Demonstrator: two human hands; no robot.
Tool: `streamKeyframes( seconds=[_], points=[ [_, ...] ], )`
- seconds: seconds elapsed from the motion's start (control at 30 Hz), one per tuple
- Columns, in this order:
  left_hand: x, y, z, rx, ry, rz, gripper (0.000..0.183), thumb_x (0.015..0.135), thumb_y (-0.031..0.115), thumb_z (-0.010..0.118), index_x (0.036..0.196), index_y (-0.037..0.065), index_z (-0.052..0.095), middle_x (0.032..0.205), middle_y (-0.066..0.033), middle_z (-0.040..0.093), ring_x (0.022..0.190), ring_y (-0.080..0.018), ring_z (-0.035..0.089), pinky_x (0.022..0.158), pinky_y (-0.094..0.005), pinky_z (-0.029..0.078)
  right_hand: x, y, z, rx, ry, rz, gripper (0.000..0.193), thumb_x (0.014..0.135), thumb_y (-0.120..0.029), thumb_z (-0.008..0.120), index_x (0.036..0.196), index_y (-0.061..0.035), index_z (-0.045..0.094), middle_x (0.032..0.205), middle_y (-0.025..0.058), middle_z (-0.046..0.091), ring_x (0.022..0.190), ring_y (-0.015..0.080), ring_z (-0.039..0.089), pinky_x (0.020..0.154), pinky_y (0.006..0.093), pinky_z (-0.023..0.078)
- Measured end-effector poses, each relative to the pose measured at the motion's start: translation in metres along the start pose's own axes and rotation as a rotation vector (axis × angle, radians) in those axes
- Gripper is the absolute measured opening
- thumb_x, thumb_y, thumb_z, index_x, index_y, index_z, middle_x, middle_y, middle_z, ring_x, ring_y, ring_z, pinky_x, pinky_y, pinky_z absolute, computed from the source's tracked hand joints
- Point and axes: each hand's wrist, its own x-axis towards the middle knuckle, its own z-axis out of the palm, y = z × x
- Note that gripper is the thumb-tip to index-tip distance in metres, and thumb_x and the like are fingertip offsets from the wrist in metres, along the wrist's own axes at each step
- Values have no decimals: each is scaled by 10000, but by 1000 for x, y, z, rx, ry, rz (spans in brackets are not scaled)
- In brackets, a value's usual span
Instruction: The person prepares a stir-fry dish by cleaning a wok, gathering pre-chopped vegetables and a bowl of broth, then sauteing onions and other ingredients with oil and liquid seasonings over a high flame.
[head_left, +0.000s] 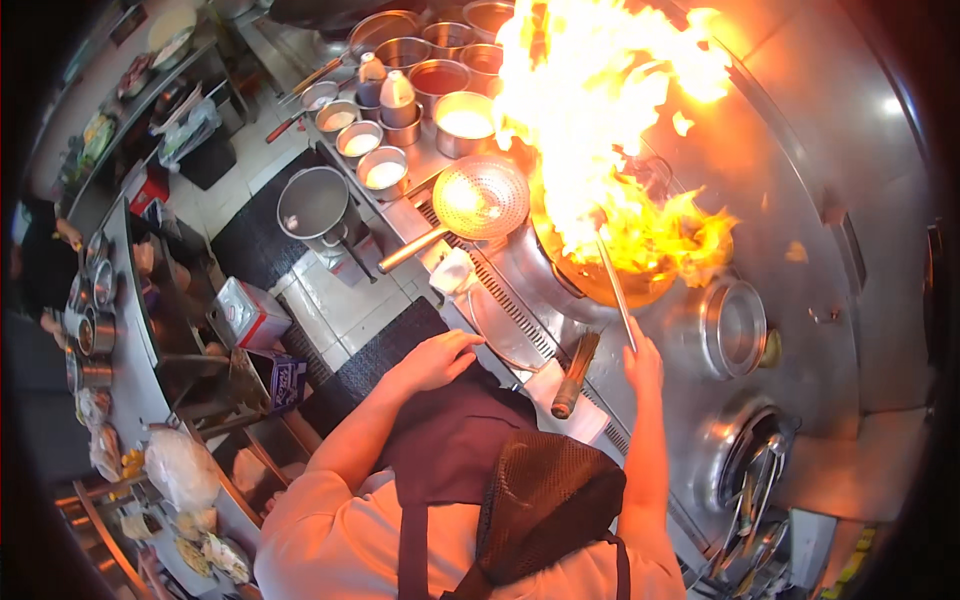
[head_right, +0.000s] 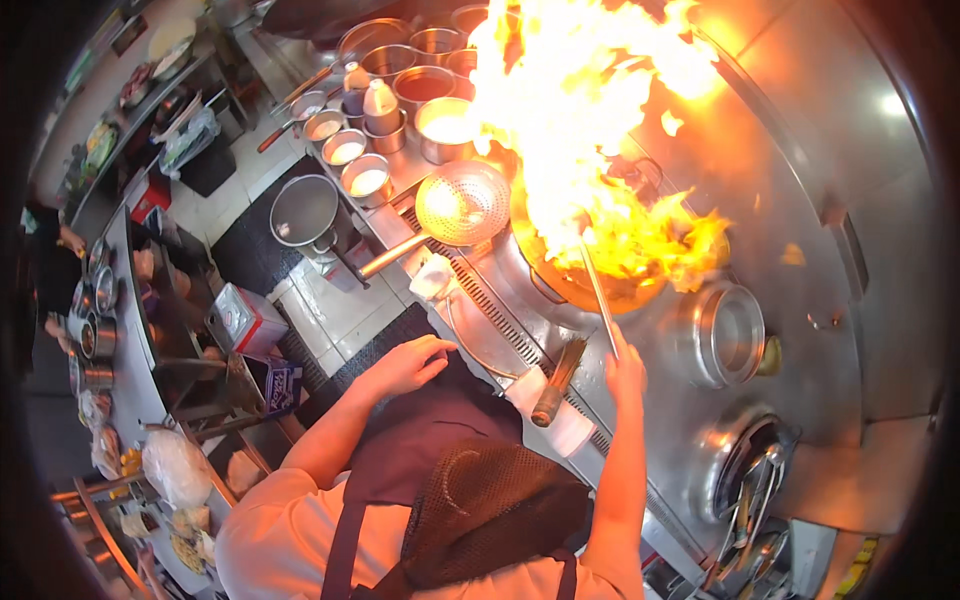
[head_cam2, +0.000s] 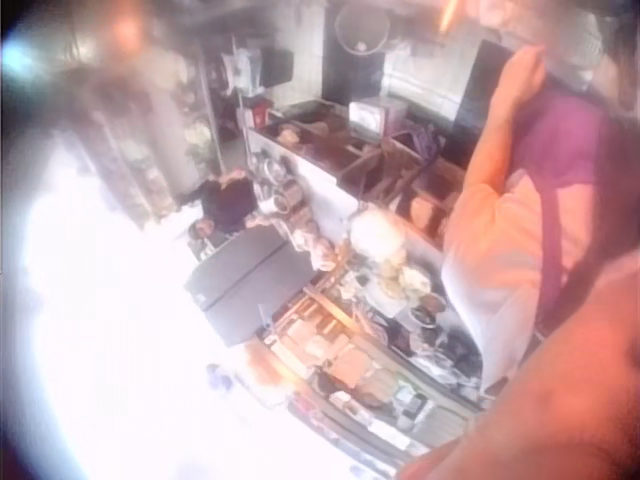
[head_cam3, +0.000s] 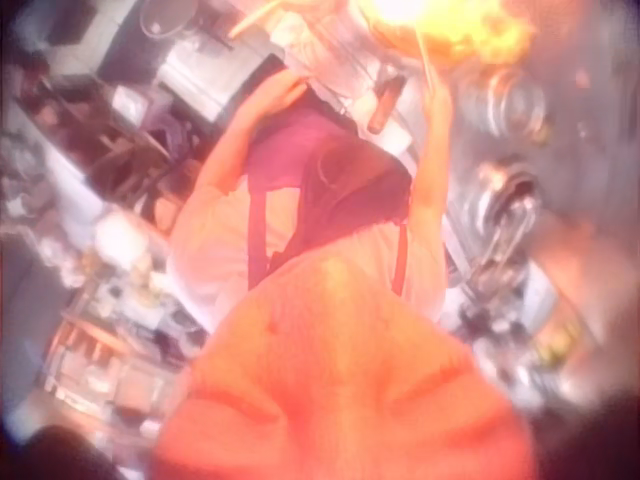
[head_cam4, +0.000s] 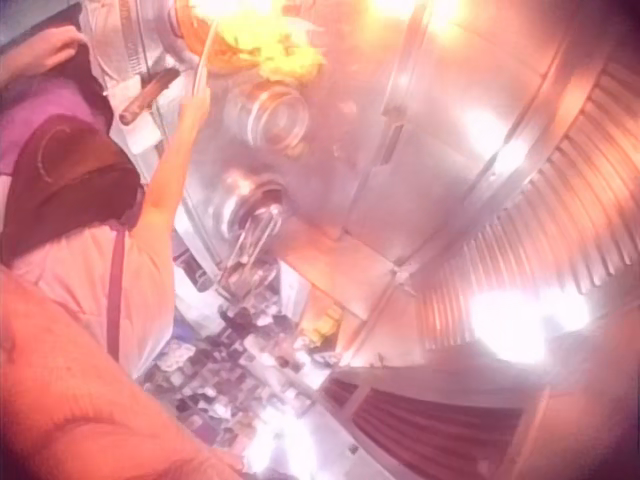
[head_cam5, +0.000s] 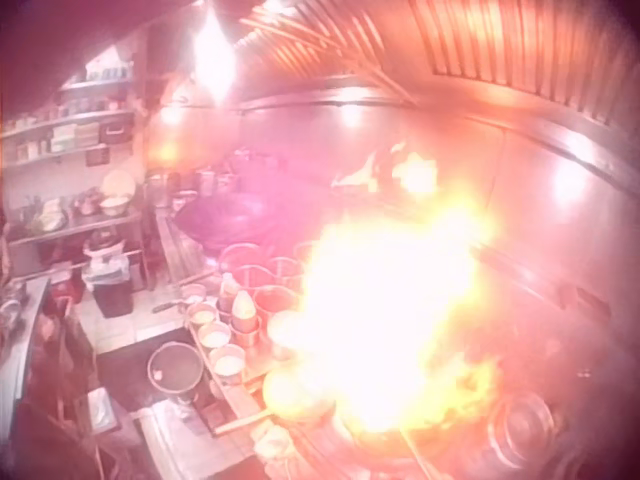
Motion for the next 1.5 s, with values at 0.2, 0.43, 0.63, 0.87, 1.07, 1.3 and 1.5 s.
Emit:
streamKeyframes(
  seconds=[0.2, 0.43, 0.63, 0.87, 1.07, 1.3, 1.5],
  points=[
    [-25, -45, 6, 20, -19, 21, 347, 980, 214, 634, 1297, 73, 638, 1165, -166, 680, 1104, -370, 665, 952, -460, 546, -73, 23, -71, -188, 70, -136, 633, 929, -71, 658, 1512, -289, 545, 1114, 160, 652, 994, 379, 663, 850, 464, 555],
    [-39, -91, 4, 30, -168, -24, 366, 1005, 211, 586, 1338, 61, 597, 1268, -157, 646, 1202, -367, 623, 1014, -474, 518, -127, -102, -197, -405, -82, 28, 499, 909, -171, 749, 1378, -39, 642, 1034, 198, 701, 962, 340, 677, 884, 441, 544],
    [-26, -94, -2, 15, -204, -5, 363, 1001, 205, 583, 1332, 58, 597, 1269, -156, 645, 1200, -366, 622, 1008, -476, 517, -105, -31, -113, 41, -150, 27, 566, 905, -64, 692, 1463, -86, 597, 828, 63, 658, 693, 208, 542, 693, 431, 511],
    [-19, -87, -5, -6, -205, 22, 360, 996, 198, 586, 1334, 74, 606, 1271, -152, 639, 1202, -362, 618, 992, -483, 518, -45, -29, 18, 841, 88, 459, 525, 1063, -198, 561, 1555, -129, 391, 736, 8, 496, 455, 73, 437, 360, 243, 356],
    [-3, -76, -3, -1, -302, 50, 356, 998, 207, 587, 1326, 72, 615, 1217, -159, 659, 1141, -365, 645, 978, -469, 528, -1, -54, 60, 875, 142, 519, 327, 1066, -227, 550, 1361, -108, 478, 684, -7, 464, 444, 85, 431, 357, 272, 369],
    [-4, -77, -2, -22, -245, 108, 328, 992, 178, 593, 1307, 96, 637, 1111, -137, 658, 1026, -332, 675, 902, -417, 548, -7, -128, 44, 1030, -60, 355, 526, 1067, -242, 592, 1541, -87, 421, 686, 0, 546, 473, 75, 504, 377, 267, 427],
    [-5, -79, -24, -32, -229, -56, 348, 983, 186, 623, 1320, 100, 636, 1095, -121, 664, 1012, -317, 683, 885, -408, 554, -69, -150, 10, 988, -112, 304, 578, 1053, -137, 575, 1585, -43, 370, 663, -1, 522, 466, 76, 488, 410, 259, 415]
  ],
)
